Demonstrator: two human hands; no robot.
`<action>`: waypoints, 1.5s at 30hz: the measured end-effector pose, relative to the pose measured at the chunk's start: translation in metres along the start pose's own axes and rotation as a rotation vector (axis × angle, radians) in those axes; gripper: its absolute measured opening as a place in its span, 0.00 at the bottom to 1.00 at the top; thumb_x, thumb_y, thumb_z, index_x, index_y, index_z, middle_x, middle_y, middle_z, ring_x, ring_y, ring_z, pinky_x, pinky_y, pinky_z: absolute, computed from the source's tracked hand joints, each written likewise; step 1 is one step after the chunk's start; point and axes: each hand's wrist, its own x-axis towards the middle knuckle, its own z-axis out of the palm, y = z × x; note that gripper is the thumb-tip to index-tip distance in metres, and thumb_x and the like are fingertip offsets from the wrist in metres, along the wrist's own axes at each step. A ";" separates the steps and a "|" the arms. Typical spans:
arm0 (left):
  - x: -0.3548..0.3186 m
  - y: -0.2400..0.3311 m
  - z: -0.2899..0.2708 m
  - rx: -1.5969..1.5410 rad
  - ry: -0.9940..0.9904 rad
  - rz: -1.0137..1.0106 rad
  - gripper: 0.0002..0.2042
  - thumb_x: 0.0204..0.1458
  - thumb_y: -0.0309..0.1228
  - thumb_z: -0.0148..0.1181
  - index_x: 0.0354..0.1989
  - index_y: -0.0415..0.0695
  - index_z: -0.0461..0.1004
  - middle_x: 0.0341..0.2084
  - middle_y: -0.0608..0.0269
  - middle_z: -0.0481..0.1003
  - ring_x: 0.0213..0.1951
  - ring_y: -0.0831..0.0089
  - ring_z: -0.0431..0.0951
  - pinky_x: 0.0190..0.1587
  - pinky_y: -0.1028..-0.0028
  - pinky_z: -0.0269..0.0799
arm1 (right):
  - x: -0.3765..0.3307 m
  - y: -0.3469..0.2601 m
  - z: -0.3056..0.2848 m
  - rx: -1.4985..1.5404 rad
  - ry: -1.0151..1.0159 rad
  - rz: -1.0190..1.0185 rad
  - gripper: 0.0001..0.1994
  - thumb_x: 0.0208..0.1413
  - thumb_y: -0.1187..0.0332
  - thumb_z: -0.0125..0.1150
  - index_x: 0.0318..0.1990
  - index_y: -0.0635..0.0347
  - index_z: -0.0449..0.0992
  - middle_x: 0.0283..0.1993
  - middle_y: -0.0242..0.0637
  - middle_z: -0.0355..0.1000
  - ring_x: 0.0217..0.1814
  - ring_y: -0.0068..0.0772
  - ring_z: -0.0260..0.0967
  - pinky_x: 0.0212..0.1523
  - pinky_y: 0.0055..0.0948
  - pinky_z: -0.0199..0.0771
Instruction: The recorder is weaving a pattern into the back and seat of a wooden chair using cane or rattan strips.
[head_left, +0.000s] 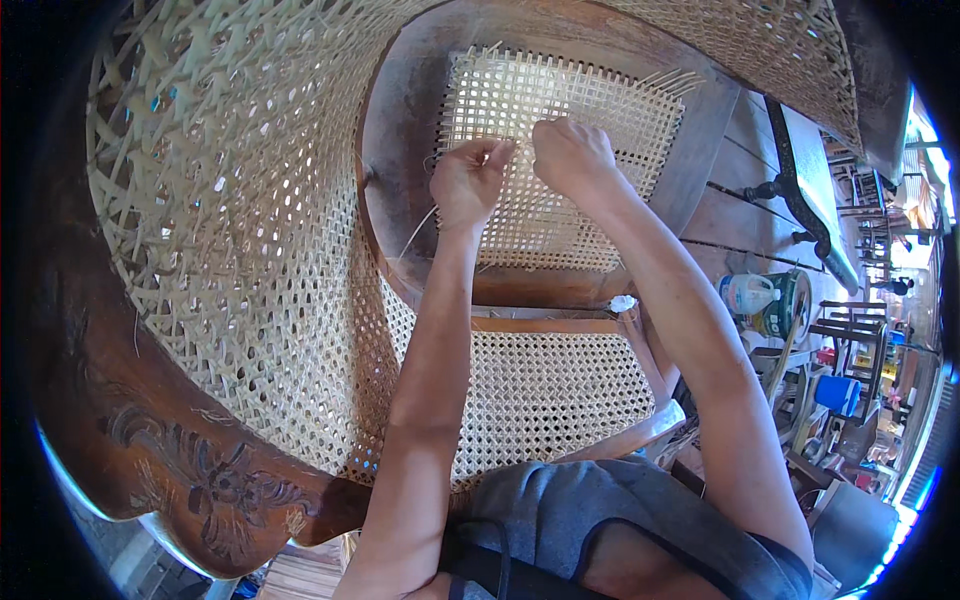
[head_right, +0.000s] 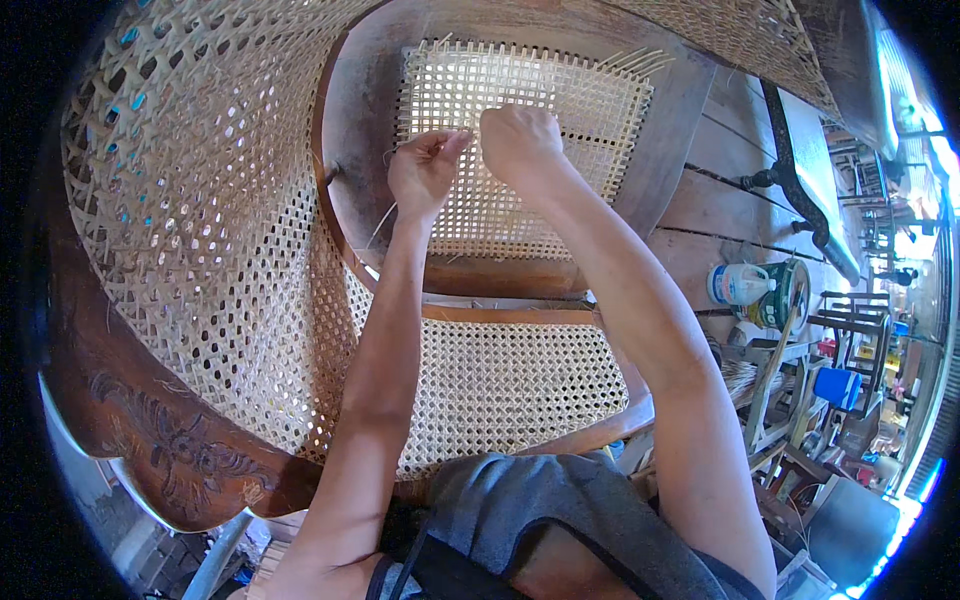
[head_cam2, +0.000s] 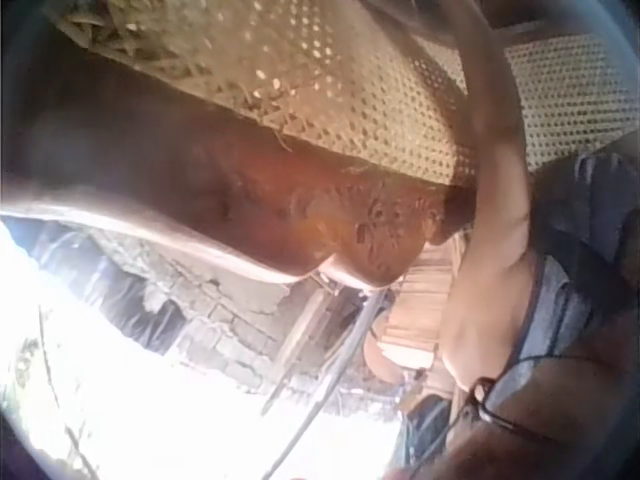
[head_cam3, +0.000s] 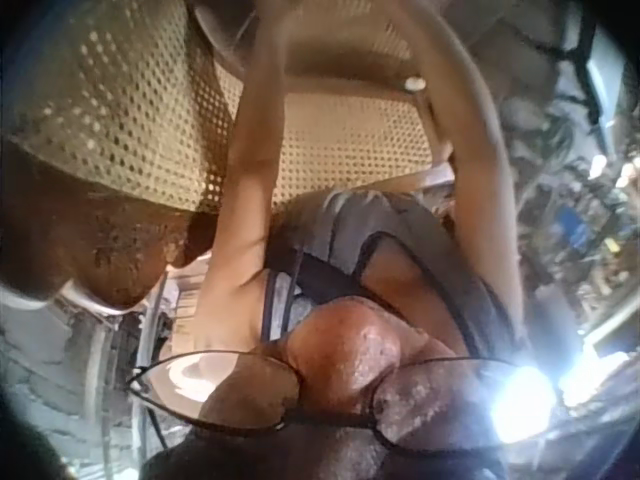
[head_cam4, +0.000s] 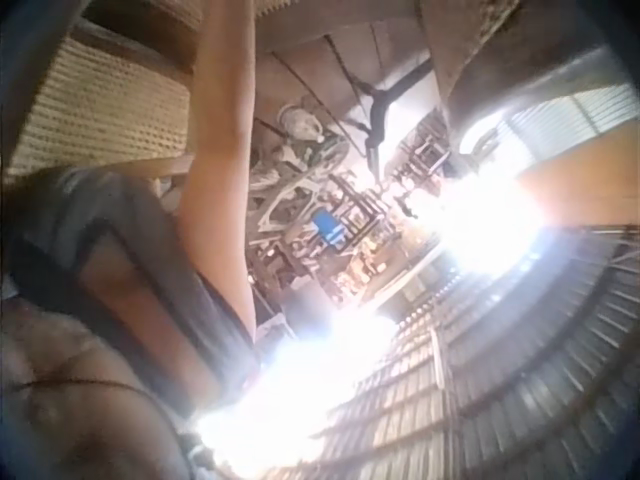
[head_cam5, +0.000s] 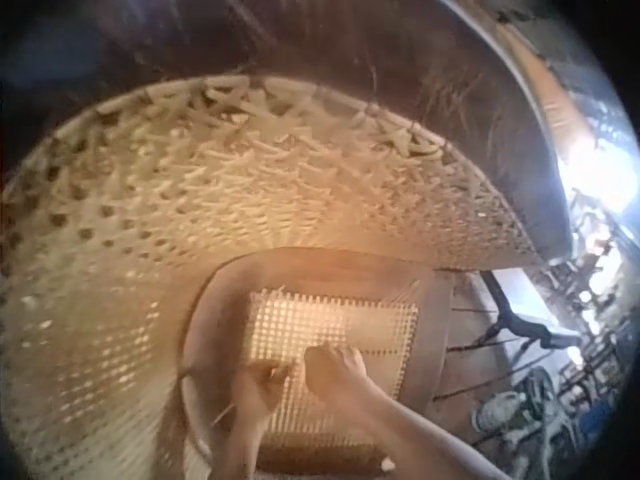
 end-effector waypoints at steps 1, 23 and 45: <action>-0.001 0.004 0.003 -0.003 -0.036 -0.001 0.10 0.51 0.40 0.66 0.31 0.47 0.83 0.22 0.59 0.80 0.26 0.65 0.81 0.30 0.71 0.73 | -0.001 0.001 -0.003 -0.030 -0.034 0.019 0.10 0.49 0.73 0.52 0.35 0.66 0.79 0.39 0.55 0.77 0.45 0.55 0.76 0.47 0.46 0.75; 0.001 0.036 0.033 -0.420 -0.162 0.071 0.06 0.56 0.29 0.63 0.36 0.39 0.81 0.24 0.72 0.77 0.26 0.88 0.70 0.30 0.84 0.66 | -0.014 0.051 -0.021 0.166 0.073 0.084 0.13 0.57 0.61 0.56 0.33 0.60 0.81 0.39 0.49 0.78 0.42 0.50 0.77 0.44 0.46 0.76; -0.001 0.030 0.023 -0.136 -0.142 0.013 0.08 0.55 0.29 0.64 0.31 0.38 0.73 0.21 0.69 0.72 0.26 0.84 0.68 0.30 0.80 0.66 | 0.007 0.008 -0.003 -0.089 0.054 -0.089 0.07 0.53 0.65 0.62 0.35 0.55 0.83 0.36 0.34 0.80 0.45 0.35 0.78 0.40 0.36 0.76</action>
